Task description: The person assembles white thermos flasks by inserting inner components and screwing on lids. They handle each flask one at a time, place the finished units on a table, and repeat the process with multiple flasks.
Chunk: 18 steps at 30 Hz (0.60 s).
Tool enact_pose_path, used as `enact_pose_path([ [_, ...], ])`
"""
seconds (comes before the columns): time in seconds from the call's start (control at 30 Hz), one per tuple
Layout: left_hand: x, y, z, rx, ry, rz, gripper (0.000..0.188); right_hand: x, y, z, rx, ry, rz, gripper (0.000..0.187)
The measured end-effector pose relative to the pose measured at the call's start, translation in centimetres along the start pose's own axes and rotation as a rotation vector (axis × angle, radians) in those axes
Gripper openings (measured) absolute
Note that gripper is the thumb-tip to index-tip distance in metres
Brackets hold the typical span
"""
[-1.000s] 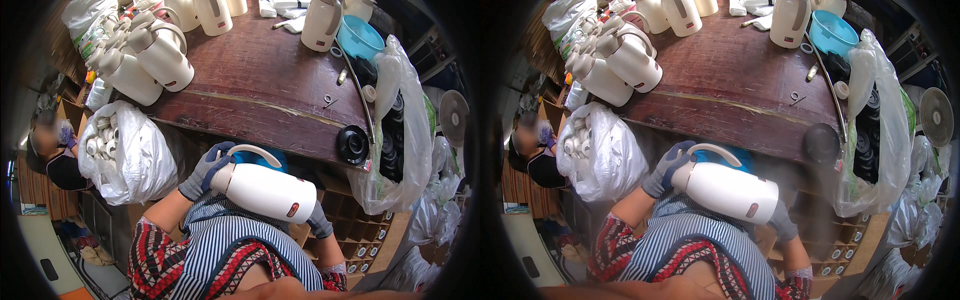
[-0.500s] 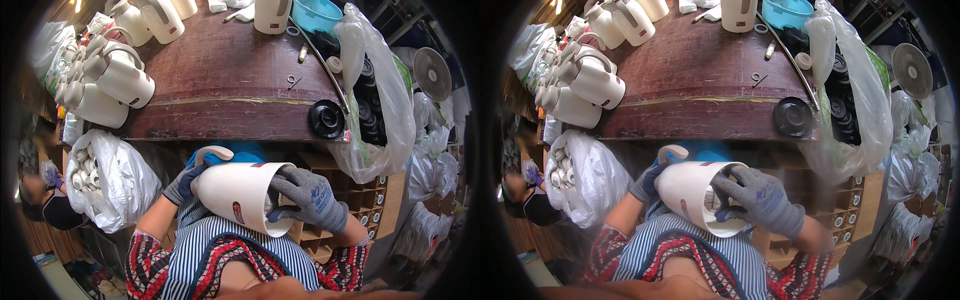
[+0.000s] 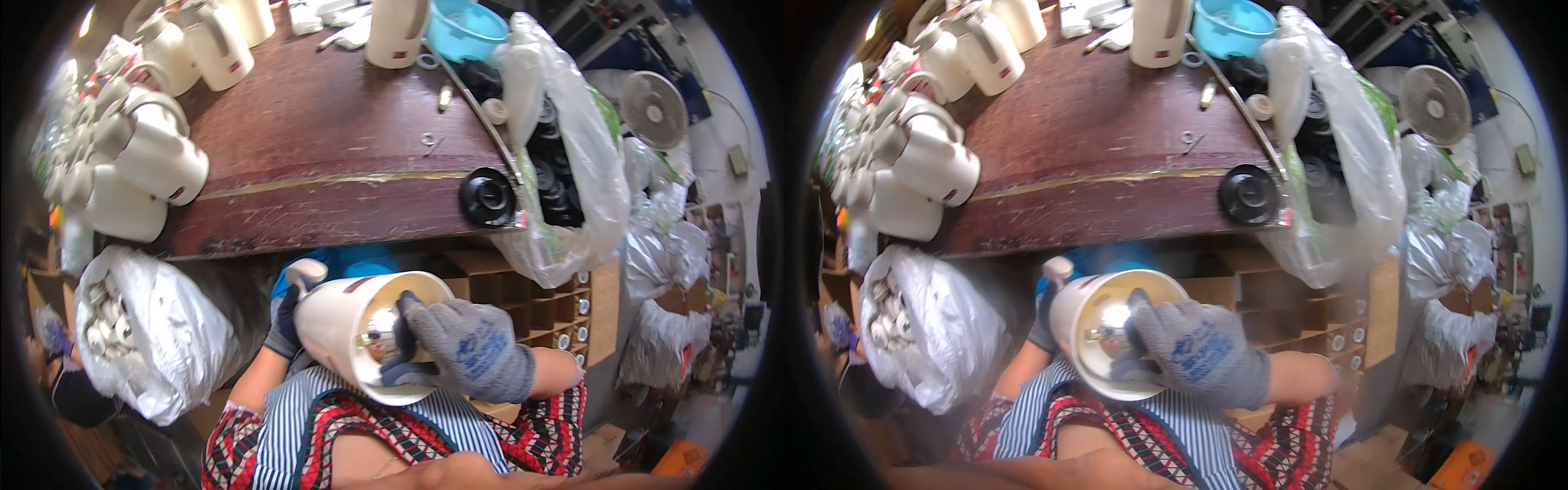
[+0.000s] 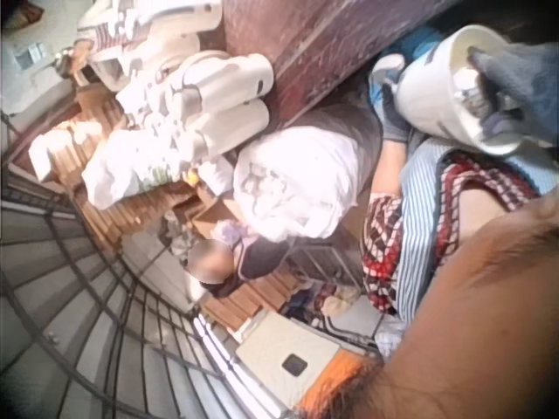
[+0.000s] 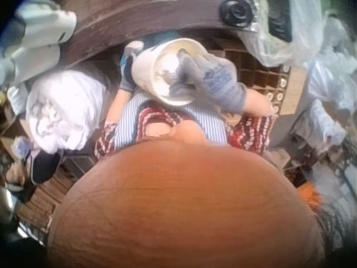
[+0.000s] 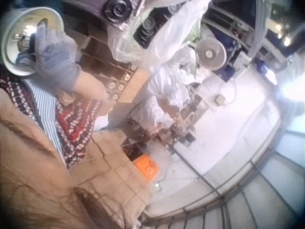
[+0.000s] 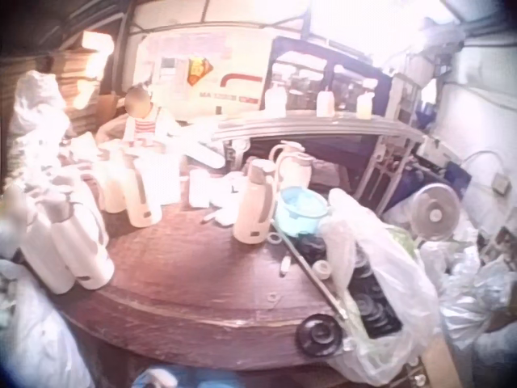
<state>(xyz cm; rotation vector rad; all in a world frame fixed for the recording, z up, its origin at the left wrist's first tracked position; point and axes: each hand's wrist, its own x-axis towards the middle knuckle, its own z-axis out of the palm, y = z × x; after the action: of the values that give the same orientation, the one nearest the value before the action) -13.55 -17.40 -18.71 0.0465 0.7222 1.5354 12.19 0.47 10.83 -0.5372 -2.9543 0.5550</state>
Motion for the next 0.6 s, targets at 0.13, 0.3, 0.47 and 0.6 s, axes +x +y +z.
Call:
enact_pose_path([
  [0.13,1.3,0.3,-1.0,-0.059,-0.012,-0.038,0.056,1.4,-1.6,0.3,-0.058,0.02,-0.026,0.086],
  [0.3,0.3,1.3,-1.8,-0.09,-0.004,0.036,0.054,3.4,3.2,-2.5,-0.015,0.419,-0.225,0.062],
  [0.47,-0.1,2.4,-2.4,-0.123,-0.023,0.059,0.052,0.7,20.0,8.7,-0.461,0.193,0.431,0.093],
  [0.6,0.1,2.3,-2.1,-0.149,-0.059,0.083,0.05,-2.8,24.5,16.2,-0.655,0.418,0.152,0.048],
])
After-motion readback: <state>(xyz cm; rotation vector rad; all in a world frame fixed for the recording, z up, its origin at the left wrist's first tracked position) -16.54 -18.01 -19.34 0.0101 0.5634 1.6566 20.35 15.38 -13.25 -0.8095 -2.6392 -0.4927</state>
